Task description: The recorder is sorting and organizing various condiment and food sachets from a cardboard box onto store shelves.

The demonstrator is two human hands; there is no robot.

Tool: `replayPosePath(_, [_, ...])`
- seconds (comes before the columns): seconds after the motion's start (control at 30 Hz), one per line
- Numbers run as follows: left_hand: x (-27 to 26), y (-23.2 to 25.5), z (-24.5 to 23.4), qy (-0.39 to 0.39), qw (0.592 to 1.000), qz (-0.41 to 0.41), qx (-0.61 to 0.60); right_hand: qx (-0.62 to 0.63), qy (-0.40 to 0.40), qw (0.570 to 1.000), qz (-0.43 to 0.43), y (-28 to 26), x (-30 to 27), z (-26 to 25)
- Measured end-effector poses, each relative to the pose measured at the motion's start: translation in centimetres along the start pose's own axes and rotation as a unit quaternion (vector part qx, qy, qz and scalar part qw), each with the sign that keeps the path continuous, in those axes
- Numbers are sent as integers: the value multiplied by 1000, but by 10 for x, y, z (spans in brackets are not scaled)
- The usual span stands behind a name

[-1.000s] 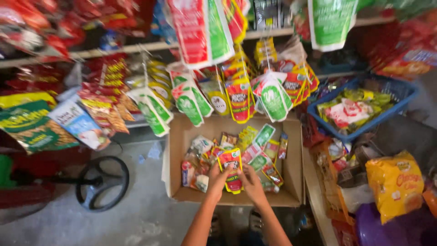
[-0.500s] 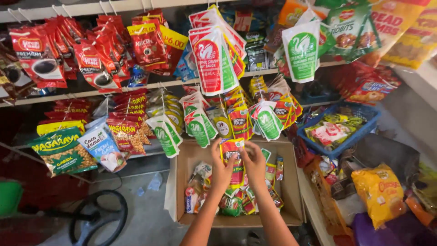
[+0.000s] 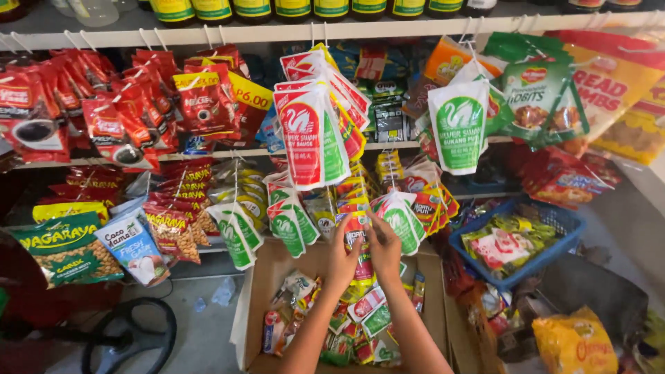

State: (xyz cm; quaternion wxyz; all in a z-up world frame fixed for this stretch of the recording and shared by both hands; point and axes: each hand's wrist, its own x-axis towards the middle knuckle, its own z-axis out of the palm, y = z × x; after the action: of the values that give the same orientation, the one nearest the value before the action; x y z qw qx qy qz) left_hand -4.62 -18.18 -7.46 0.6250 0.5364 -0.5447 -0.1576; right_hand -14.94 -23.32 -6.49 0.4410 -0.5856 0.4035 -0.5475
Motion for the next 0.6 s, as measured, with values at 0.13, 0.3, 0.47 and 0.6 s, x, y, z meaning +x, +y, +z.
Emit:
replayPosePath(0.13, [16,-10,13,-3,1000,-16,-9,8,-7,998,62,16,25,-3])
replayPosePath(0.3, [16,-25,23,14,1000,-27,8,3,-18,997,71,29,35,-4])
replayPosePath(0.47, [15,-20,19,3,999,-42,23,-24,-31,998,46,19,32,-4])
replayPosePath(0.6, [10,-30,20,10,999,-28,12,-37,-36,998,26,17,29,-2])
